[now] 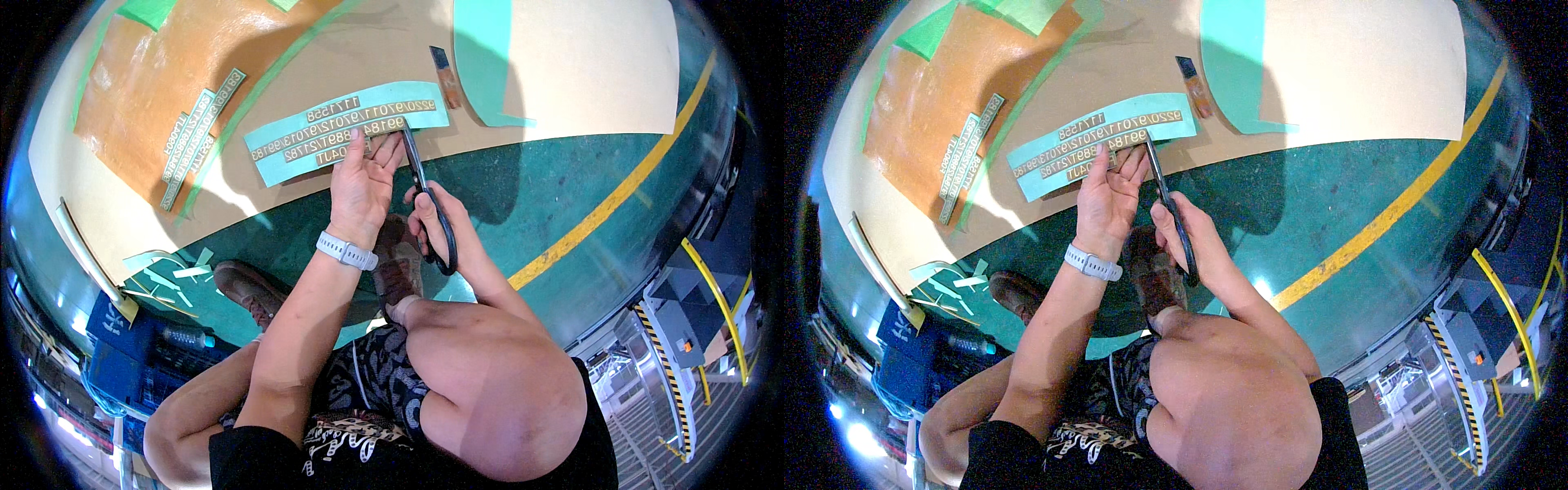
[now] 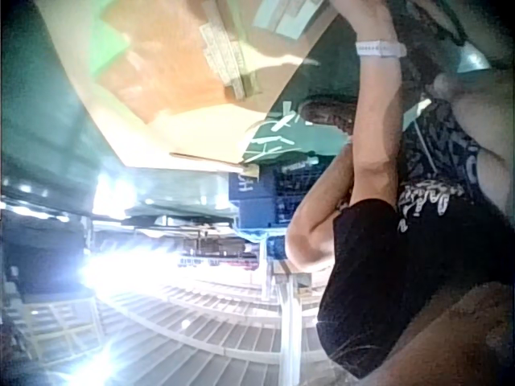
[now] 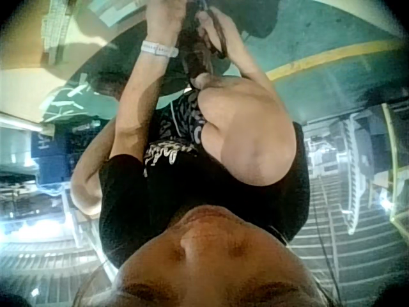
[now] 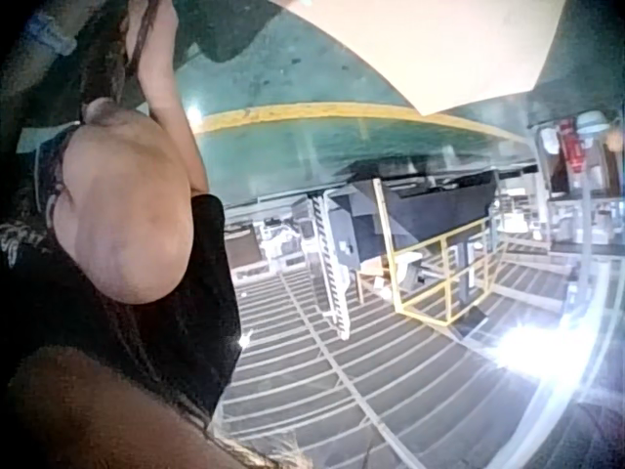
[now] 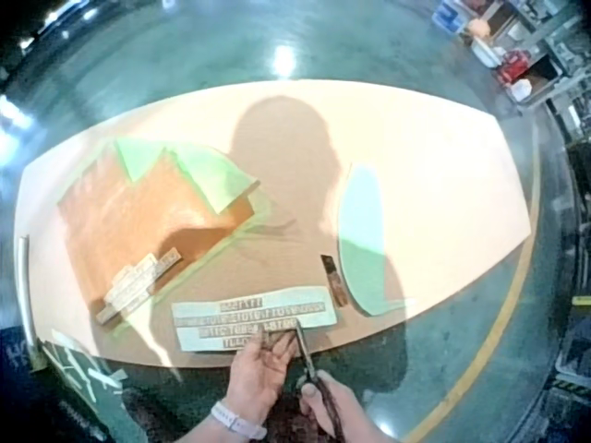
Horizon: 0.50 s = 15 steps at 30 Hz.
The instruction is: The person cuts out text-bearing stencils from a green sheet of material using scissors.
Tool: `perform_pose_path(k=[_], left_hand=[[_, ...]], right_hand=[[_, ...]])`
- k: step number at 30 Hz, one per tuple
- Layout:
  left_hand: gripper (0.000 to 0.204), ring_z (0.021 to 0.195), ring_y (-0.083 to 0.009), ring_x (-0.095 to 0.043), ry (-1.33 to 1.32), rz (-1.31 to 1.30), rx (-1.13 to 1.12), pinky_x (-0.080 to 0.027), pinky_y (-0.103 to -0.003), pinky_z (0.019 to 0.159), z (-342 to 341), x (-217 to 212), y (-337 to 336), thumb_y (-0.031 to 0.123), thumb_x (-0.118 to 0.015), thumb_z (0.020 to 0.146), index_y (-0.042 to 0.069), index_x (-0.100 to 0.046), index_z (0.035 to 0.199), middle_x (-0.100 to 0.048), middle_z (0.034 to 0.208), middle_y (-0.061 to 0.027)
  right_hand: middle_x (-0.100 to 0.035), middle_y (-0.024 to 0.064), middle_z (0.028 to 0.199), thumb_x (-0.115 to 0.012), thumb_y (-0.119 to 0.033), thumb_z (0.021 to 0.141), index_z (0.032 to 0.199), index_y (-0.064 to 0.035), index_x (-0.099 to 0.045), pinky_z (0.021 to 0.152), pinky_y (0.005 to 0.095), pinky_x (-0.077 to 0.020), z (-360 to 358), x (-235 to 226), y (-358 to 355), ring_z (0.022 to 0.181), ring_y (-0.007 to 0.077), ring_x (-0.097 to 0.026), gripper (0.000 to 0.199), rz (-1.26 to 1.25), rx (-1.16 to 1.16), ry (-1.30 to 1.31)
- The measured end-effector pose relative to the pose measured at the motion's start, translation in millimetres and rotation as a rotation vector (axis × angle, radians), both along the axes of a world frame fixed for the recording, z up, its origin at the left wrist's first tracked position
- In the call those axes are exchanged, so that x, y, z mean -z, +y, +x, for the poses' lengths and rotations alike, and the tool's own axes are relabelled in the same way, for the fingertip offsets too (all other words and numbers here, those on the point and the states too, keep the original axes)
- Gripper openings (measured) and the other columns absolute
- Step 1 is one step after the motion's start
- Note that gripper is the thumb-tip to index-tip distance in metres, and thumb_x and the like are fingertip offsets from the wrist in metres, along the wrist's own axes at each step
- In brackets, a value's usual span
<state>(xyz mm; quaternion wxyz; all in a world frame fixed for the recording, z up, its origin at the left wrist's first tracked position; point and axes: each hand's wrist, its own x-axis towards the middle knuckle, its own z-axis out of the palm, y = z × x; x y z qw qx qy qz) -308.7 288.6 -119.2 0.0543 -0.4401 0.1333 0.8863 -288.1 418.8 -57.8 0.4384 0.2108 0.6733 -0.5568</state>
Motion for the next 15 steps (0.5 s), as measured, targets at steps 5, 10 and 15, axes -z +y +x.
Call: perform_pose_path(k=[5, 10, 15], left_hand=[[0.035, 0.118, -0.0336, -0.049, 0.008, 0.038, -0.013, -0.041, -0.044, 0.101, -0.8, -1.7, 1.9, 0.024, -0.045, 0.096, 0.001, -0.042, 0.122, -0.05, 0.125, -0.0214], [0.035, 0.118, -0.034, -0.048, 0.005, 0.054, -0.022, -0.04, -0.045, 0.102, -0.9, -2.9, 2.3, 0.023, -0.047, 0.095, 0.001, -0.043, 0.122, -0.05, 0.124, -0.0224], [0.035, 0.118, -0.0335, -0.048, 0.005, 0.062, -0.038, -0.04, -0.046, 0.102, -0.8, -1.4, 2.1, 0.023, -0.049, 0.094, 0.001, -0.043, 0.122, -0.051, 0.122, -0.0225]], right_hand=[[-0.048, -0.0005, 0.06, -0.043, -0.05, 0.093, 0.1, -0.0043, -0.049, 0.04, 0.0184, -0.0365, 3.7, 3.1, -0.2, 0.045, 0.0047, -0.044, 0.047, -0.011, 0.013, 0.004], [-0.048, -0.0004, 0.06, -0.043, -0.05, 0.092, 0.1, -0.0038, -0.049, 0.04, 0.0181, -0.0352, 3.2, 0.7, 0.0, 0.044, 0.0047, -0.044, 0.047, -0.006, 0.022, 0.001], [-0.048, -0.0004, 0.06, -0.043, -0.05, 0.093, 0.1, -0.0039, -0.049, 0.039, 0.0181, -0.0343, 2.6, 0.2, -1.9, 0.043, 0.0046, -0.043, 0.047, -0.009, 0.031, -0.003]])
